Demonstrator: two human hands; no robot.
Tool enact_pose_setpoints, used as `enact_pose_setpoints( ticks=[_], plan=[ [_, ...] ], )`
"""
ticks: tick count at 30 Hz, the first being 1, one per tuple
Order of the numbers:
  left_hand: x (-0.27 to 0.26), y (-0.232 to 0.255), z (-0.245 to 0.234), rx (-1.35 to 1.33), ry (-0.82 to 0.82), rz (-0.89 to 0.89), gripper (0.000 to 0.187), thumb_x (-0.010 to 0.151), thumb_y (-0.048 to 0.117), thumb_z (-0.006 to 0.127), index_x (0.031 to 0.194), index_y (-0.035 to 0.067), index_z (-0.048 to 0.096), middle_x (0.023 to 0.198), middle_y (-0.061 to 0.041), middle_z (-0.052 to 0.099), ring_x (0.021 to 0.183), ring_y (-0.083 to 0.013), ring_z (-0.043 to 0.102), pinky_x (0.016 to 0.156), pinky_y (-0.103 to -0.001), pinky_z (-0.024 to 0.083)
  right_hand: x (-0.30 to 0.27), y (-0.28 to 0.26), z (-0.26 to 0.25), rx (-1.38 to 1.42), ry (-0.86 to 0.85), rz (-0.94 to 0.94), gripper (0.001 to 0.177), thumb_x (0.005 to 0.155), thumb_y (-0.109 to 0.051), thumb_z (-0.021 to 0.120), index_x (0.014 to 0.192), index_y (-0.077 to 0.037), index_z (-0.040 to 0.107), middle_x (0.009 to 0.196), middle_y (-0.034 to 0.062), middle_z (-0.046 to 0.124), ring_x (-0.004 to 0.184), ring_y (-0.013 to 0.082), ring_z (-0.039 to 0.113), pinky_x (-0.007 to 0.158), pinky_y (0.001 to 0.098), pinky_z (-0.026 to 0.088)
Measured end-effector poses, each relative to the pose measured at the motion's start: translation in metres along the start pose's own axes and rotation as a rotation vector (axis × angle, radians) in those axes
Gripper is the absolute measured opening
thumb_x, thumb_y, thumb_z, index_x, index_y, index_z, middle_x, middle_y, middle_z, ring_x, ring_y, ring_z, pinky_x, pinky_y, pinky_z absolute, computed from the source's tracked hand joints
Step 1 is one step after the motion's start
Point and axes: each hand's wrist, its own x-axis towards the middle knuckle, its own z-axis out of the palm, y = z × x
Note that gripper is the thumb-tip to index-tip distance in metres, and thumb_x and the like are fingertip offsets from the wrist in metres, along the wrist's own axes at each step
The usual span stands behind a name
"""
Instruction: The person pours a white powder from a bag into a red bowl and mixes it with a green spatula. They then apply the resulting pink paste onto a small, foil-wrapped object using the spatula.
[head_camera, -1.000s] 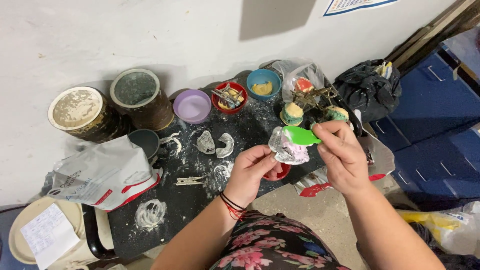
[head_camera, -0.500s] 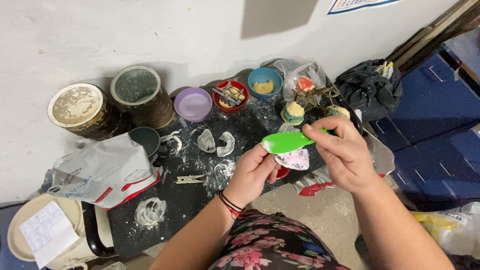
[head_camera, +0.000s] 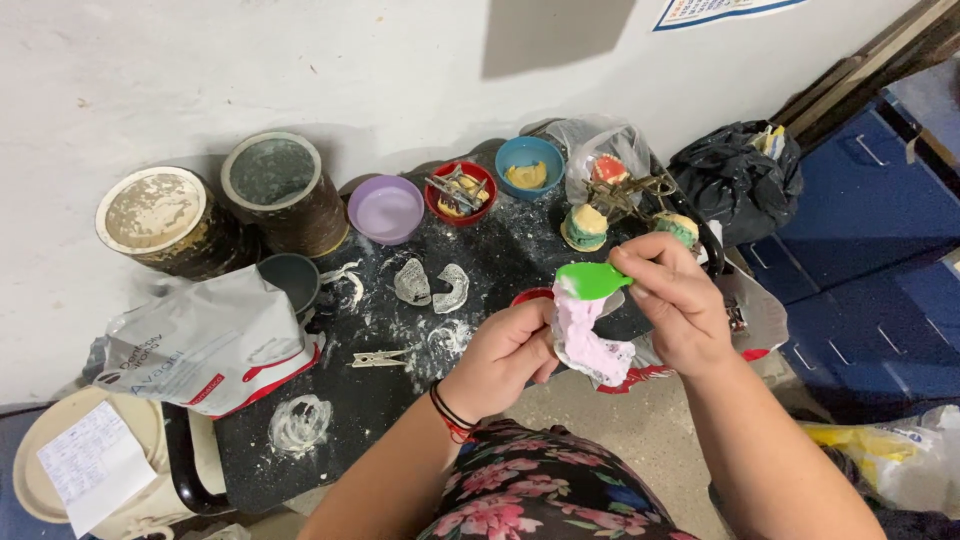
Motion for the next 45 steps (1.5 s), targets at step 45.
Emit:
enact_pose_setpoints(
  ticks=[45],
  plan=[
    [-0.005,-0.018,-0.006,-0.078,0.487,-0.149,0.014,0.098,0.0,0.057,0.091,-0.005,0.069,0.063,-0.012,0.062,0.05,-0.0115,0.054,0.048,-0.024,0.048,-0.082,0.024,0.009,-0.424,0.128,0.035,0.047,0.098,-0.001,0.047,0.136,-0.011,0.073,0.109,0.019,0.064,0.092,0.032,0.062,0.083,0.0445,0.052]
  ],
)
